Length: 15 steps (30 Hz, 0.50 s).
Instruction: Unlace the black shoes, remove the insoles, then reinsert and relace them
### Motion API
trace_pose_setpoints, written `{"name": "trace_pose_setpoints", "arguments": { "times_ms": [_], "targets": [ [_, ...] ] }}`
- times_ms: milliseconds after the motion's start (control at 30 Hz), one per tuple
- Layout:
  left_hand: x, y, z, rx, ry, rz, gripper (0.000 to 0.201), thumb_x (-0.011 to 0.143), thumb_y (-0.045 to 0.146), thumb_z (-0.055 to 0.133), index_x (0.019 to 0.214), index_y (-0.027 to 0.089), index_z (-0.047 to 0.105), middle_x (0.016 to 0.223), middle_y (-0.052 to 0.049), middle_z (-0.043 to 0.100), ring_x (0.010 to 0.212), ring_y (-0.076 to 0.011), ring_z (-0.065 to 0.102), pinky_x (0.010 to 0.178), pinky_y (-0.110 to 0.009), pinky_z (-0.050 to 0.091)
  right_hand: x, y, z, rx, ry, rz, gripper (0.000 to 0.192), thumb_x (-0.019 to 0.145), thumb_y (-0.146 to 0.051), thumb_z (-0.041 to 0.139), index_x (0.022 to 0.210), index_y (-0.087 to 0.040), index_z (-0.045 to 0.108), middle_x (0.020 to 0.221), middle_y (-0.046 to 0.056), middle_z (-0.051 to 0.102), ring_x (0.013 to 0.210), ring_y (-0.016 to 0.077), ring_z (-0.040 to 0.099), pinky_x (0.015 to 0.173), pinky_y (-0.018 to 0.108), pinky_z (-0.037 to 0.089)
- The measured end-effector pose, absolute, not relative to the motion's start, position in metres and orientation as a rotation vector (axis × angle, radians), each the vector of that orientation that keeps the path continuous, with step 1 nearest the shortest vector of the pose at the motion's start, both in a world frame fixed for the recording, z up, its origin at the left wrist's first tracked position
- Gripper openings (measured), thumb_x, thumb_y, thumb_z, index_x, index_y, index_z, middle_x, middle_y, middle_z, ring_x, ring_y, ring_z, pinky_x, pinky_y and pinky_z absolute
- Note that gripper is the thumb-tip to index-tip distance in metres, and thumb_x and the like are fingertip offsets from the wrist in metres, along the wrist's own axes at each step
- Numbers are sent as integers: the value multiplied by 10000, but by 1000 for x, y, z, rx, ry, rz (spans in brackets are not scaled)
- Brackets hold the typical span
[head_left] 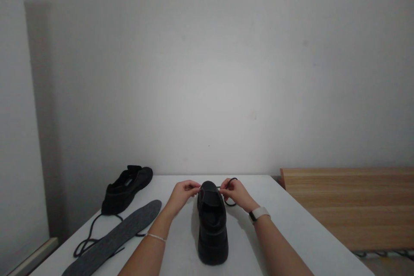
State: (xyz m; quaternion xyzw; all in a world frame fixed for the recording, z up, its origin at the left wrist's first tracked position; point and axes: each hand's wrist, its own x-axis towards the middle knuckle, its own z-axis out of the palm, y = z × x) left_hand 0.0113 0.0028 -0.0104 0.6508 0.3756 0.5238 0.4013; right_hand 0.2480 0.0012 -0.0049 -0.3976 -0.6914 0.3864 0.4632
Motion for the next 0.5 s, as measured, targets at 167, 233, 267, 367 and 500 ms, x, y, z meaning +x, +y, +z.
{"name": "trace_pose_setpoints", "arguments": {
  "times_ms": [167, 233, 267, 367, 500],
  "targets": [
    [9, 0, -8, 1521, 771, 1294, 275, 654, 330, 719, 827, 117, 696, 869, -103, 718, 805, -200, 652, 803, -337, 487, 247, 0, -4, -976, -1702, 967, 235, 635, -319, 701, 693, -154, 545, 560, -32, 566, 479, 121, 560, 467, 236, 432],
    [9, -1, -7, 1503, 779, 1289, 276, 641, 321, 731, 815, 111, 689, 835, -96, 719, 793, -197, 657, 809, -340, 485, 248, 1, -5, -960, -1703, 983, 254, 633, -341, 703, 696, -157, 540, 563, -33, 564, 479, 120, 557, 467, 239, 436],
    [9, -1, -7, 1491, 790, 1296, 274, 635, 322, 735, 805, 113, 683, 806, -88, 717, 776, -195, 660, 802, -341, 487, 248, 2, -6, -954, -1701, 991, 264, 630, -352, 705, 696, -159, 537, 564, -35, 562, 476, 118, 553, 465, 241, 438],
    [9, 0, -9, 1488, 822, 1321, 272, 607, 308, 749, 788, 124, 664, 734, -52, 696, 718, -182, 656, 738, -322, 492, 248, 4, -9, -943, -1696, 1001, 290, 626, -378, 710, 703, -162, 533, 573, -38, 560, 468, 111, 543, 466, 245, 445],
    [9, 2, -12, 1575, 844, 1323, 243, 584, 235, 753, 780, 125, 663, 700, -27, 665, 675, -149, 613, 660, -271, 464, 248, 6, -12, -945, -1701, 991, 299, 632, -384, 714, 714, -159, 536, 589, -34, 565, 471, 107, 540, 473, 246, 446]
  ]
}}
